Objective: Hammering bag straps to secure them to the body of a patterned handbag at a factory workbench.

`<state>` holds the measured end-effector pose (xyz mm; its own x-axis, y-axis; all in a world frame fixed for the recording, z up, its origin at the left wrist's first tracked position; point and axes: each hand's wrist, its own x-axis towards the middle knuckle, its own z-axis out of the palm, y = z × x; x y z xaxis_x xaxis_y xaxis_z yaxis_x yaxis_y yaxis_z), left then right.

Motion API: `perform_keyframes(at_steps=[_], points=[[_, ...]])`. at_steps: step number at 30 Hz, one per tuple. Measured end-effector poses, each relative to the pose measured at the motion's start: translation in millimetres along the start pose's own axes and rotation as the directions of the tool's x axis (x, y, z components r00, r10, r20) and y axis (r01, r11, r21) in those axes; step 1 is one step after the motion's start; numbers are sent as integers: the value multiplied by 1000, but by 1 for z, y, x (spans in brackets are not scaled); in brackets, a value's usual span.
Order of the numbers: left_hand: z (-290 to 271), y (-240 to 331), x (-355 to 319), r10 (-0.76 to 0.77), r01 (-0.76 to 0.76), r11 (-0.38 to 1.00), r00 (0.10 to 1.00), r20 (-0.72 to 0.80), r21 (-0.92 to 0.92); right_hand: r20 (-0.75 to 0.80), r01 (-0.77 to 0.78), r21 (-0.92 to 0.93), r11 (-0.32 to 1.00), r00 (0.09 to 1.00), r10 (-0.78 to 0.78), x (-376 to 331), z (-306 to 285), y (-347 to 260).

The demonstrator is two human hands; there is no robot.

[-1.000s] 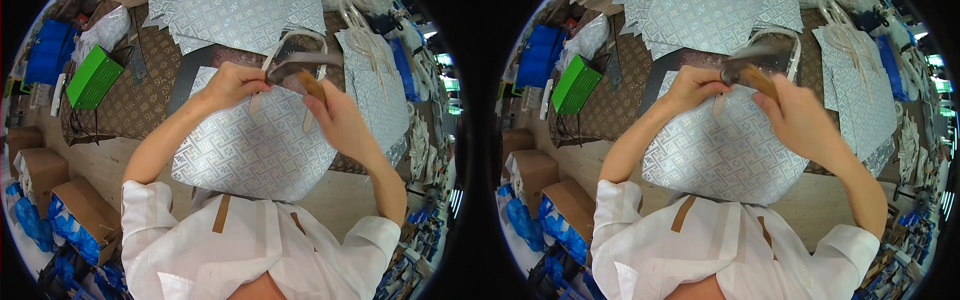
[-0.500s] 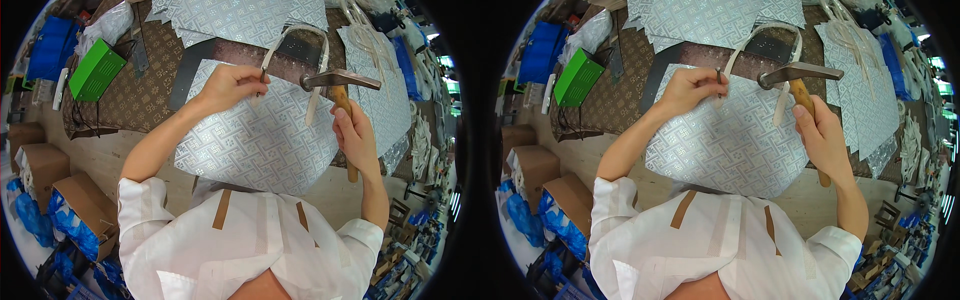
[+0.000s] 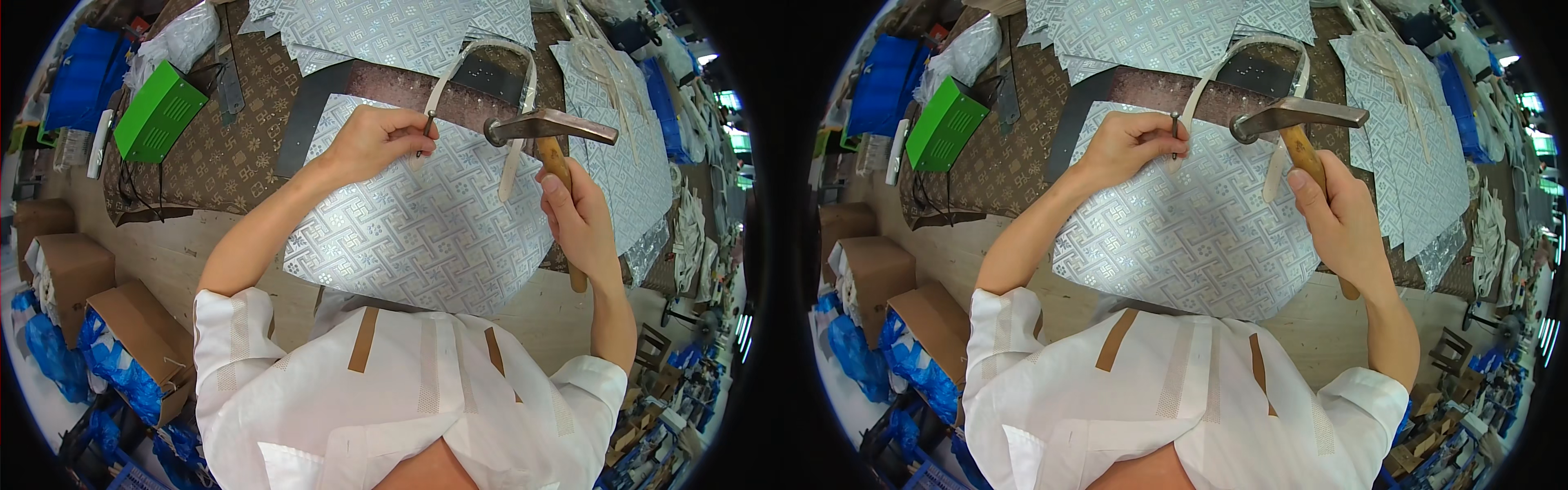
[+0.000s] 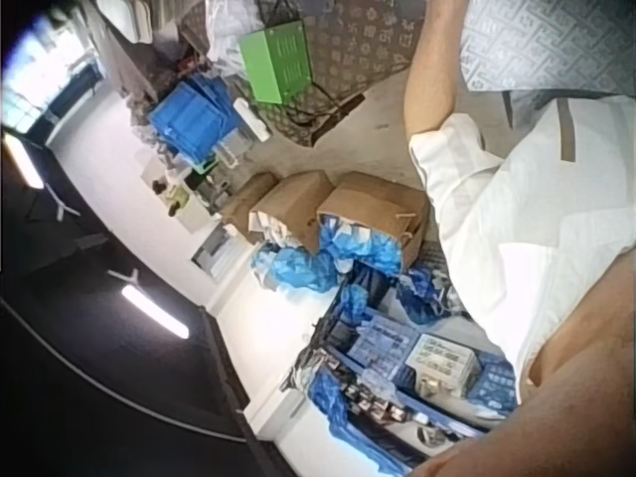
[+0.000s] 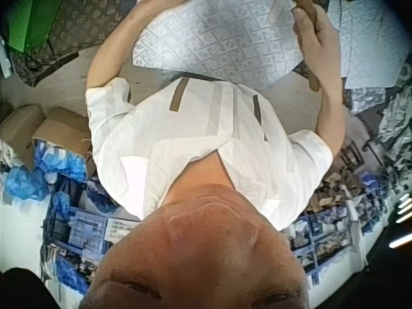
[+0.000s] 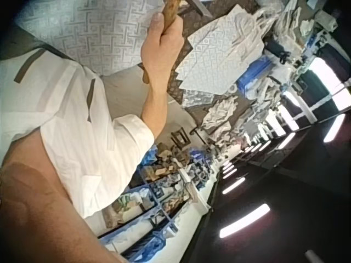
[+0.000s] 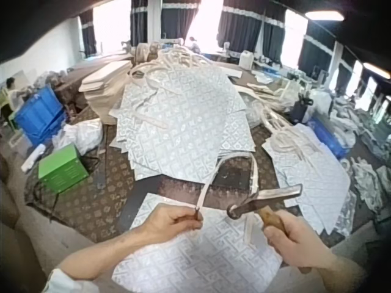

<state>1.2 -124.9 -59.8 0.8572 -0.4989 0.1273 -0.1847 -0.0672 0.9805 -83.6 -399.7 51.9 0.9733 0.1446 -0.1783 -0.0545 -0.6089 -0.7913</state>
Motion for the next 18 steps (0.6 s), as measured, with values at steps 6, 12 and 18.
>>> perform_keyframes(at_steps=[6,12,18], points=[[-1,-5,-2,71,-70,993,997,-7,97,-12,35,-12,999,999,-35,5,-8,-36],[-1,-4,-2,188,-195,960,981,55,203,-258,399,262,879,906,-335,-10,-43,-98],[-2,-4,-1,230,-256,920,966,121,296,94,-14,-200,980,995,33,9,11,-33]])
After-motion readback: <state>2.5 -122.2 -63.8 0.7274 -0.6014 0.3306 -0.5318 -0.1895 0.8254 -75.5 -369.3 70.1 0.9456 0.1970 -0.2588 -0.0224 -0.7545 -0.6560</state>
